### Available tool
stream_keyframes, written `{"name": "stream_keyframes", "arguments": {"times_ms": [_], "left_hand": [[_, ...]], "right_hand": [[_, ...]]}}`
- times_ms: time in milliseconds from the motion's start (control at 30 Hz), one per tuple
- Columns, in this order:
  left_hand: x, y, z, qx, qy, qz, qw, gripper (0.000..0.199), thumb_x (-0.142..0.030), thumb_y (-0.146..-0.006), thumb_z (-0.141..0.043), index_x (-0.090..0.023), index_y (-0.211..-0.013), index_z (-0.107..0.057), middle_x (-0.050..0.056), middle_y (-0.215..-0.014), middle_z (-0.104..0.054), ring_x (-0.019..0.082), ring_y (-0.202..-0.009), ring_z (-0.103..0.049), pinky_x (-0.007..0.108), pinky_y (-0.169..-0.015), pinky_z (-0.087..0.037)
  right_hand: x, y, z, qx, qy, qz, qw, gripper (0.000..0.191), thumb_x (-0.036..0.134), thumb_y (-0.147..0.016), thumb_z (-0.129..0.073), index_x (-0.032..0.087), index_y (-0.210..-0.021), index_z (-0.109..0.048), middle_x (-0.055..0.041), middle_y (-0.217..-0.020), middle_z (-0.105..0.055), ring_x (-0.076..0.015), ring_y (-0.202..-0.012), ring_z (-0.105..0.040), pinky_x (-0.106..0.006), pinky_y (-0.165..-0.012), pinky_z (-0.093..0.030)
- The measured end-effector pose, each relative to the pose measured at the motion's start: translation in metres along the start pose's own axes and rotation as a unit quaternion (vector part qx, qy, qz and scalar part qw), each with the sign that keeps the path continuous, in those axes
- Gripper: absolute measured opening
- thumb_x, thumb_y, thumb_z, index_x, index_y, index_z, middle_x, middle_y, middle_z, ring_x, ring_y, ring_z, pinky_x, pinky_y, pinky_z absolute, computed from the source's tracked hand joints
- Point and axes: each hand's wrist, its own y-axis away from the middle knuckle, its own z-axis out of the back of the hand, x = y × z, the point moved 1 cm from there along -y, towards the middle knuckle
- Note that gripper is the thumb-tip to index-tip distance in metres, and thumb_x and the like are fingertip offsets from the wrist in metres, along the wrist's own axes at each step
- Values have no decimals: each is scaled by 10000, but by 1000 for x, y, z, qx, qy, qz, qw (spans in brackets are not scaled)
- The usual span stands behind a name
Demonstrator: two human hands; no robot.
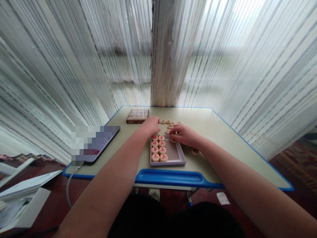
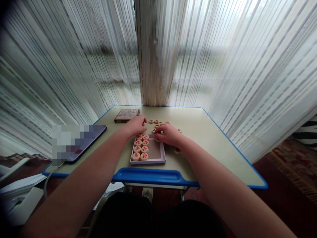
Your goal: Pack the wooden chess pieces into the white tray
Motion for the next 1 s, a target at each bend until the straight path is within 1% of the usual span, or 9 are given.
{"name": "stream_keyframes", "arguments": {"times_ms": [100,233,433,533,667,733,800,900,1000], "left_hand": [[1,-3,0,-24,9,-14,1000,199,-202,-683,-591,-151,-874,-610,90,-832,-655,221,-784,-599,288,-691,-435],[-1,-4,-2,-13,12,-35,999,223,-253,-665,-619,-141,-857,-640,97,-859,-663,228,-799,-603,293,-713,-447],[-2,-1,-3,34,56,-24,998,432,-140,-582,-627,-125,-1014,-644,113,-977,-668,224,-840,-616,277,-712,-468],[-3,-1,-3,55,80,-35,995,410,-69,-591,-592,-128,-991,-658,96,-932,-687,205,-826,-625,270,-731,-473],[-4,-3,-4,36,149,-34,988,332,-100,-628,-614,-103,-958,-657,103,-902,-691,195,-817,-630,285,-758,-483],[-4,-3,-5,23,226,-32,973,295,-141,-648,-640,-90,-939,-647,109,-902,-686,181,-812,-629,280,-754,-489],[-4,-3,-6,17,310,-24,950,281,-179,-661,-664,-90,-925,-633,104,-892,-679,161,-787,-623,276,-735,-493],[-6,-2,-6,44,405,-6,913,260,-225,-684,-679,-96,-902,-616,81,-833,-669,127,-692,-602,279,-677,-494],[-10,0,-3,80,455,2,887,213,-262,-726,-660,-98,-852,-608,49,-727,-643,103,-613,-570,270,-622,-486]], "right_hand": [[0,0,1,-2,-5,3,1000,137,190,-762,-584,177,-810,-711,-47,-804,-659,-176,-811,-575,-287,-762,-436],[1,1,3,-28,-8,1,1000,147,181,-762,-572,174,-814,-709,-53,-828,-650,-174,-829,-572,-300,-791,-433],[0,1,5,-38,-1,-21,999,147,183,-757,-567,172,-796,-708,-52,-810,-635,-169,-804,-566,-300,-772,-432],[-1,0,4,-38,6,-18,999,154,173,-752,-560,176,-792,-708,-51,-814,-639,-172,-808,-563,-303,-779,-428],[-4,0,5,-55,17,-26,998,163,182,-761,-548,168,-797,-707,-61,-808,-635,-168,-765,-556,-300,-748,-429],[-6,0,5,-76,24,-26,996,158,183,-759,-549,171,-795,-703,-57,-789,-624,-161,-735,-546,-293,-722,-429],[-8,0,5,-96,27,-20,995,147,181,-752,-554,176,-802,-692,-45,-764,-607,-154,-715,-536,-284,-700,-426],[-10,0,5,-127,25,-15,992,145,224,-749,-577,179,-858,-662,-26,-738,-585,-147,-693,-520,-273,-666,-419],[-11,0,5,-145,21,-20,989,214,284,-743,-603,178,-928,-625,-16,-728,-575,-145,-678,-507,-266,-636,-408]]}}
